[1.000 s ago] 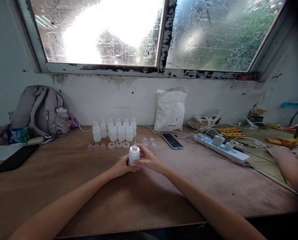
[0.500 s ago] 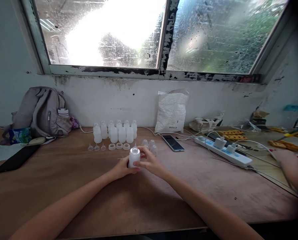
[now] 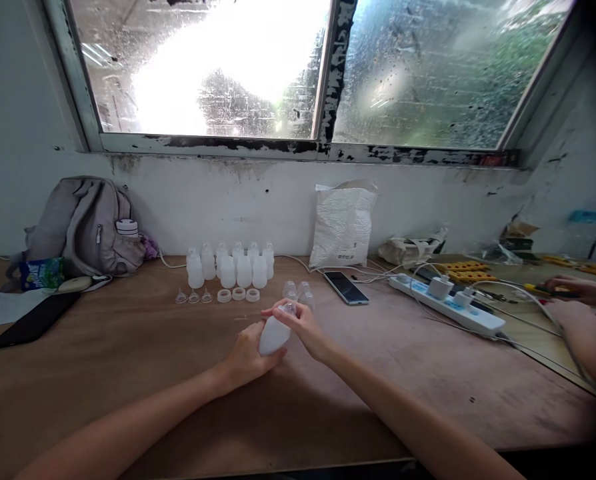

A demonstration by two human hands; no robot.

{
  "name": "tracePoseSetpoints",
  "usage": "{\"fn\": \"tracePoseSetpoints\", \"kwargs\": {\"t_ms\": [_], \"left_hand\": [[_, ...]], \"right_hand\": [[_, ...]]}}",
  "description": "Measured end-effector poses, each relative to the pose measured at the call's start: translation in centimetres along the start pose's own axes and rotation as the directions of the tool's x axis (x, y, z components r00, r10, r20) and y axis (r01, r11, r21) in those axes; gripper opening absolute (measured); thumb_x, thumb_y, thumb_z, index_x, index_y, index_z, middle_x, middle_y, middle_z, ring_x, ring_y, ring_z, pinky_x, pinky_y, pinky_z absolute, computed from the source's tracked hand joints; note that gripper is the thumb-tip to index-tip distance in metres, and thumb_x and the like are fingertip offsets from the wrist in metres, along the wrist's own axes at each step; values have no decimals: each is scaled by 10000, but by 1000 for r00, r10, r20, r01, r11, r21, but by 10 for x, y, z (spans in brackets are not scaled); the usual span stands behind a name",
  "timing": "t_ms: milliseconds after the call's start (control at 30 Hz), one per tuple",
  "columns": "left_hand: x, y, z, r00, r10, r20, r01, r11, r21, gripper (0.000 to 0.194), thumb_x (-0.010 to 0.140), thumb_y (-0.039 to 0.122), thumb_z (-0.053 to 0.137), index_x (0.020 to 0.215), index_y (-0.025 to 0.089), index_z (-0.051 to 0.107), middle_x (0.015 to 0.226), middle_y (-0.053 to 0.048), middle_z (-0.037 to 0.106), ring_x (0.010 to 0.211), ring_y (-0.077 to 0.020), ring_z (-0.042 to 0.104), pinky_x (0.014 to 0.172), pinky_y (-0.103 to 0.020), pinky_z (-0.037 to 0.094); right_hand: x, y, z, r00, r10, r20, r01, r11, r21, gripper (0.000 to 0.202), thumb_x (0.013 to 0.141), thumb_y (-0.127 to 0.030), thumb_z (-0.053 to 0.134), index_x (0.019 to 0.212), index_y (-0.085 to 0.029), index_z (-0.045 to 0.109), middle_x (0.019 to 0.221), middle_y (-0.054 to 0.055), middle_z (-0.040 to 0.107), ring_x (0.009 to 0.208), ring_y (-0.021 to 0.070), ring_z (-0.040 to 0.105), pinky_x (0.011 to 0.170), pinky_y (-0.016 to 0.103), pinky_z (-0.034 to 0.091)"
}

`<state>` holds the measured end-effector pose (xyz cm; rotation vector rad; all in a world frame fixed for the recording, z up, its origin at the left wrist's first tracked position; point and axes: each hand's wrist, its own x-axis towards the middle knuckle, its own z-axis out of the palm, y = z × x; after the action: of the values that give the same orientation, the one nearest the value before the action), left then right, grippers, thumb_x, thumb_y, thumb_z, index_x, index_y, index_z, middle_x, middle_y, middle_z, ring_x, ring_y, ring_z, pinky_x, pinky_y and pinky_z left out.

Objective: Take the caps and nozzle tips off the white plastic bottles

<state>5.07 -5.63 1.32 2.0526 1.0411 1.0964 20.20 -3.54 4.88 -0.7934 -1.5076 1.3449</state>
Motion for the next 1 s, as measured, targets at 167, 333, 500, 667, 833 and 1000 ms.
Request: {"fn": "tracePoseSetpoints", "kwargs": {"t_ms": [167,333,500,667,833,1000], "left_hand": [[2,7,6,952,-213,221,298,818,-493,321,747,415,468,857,116,510,679,-22,509,584,-115,452,525,-227,340],[0,12,6,918,-273,287,396,647,-652,281,695,361,552,817,110,524,654,-19,487,584,-104,427,520,-218,322],[-8,21,9,796,-94,598,600,255,-758,343,703,386,494,900,108,525,693,-49,502,622,-131,464,597,-291,397],[-10,22,13,807,-237,541,586,434,-684,345,581,133,639,907,144,527,747,-16,530,686,-124,488,650,-265,386],[-5,15,17,883,-289,370,463,665,-586,187,561,126,618,741,112,573,675,-11,537,633,-119,476,568,-230,347],[-5,24,10,869,-234,435,474,641,-603,169,521,101,564,689,115,557,633,-9,536,587,-125,487,547,-243,360]], "right_hand": [[2,-2,-3,983,75,167,-118,957,263,350,686,-309,587,1018,-201,559,1062,62,569,911,189,521,738,288,399],[4,4,-6,988,116,106,-142,950,279,241,665,-310,616,857,-175,558,941,56,613,703,136,552,556,222,407],[-2,-2,-7,930,131,345,-256,902,347,321,709,-415,520,931,-186,543,981,68,605,759,163,574,598,254,427],[-1,0,-6,935,127,331,-214,946,242,170,660,-300,594,740,-164,531,821,56,640,663,142,571,529,223,411],[-5,0,4,987,73,145,-97,982,163,145,665,-274,607,727,-166,532,777,37,637,598,128,538,482,211,374],[-11,-11,9,987,13,163,-52,971,233,144,640,-235,622,743,-167,548,848,54,632,803,166,554,668,265,414]]}}
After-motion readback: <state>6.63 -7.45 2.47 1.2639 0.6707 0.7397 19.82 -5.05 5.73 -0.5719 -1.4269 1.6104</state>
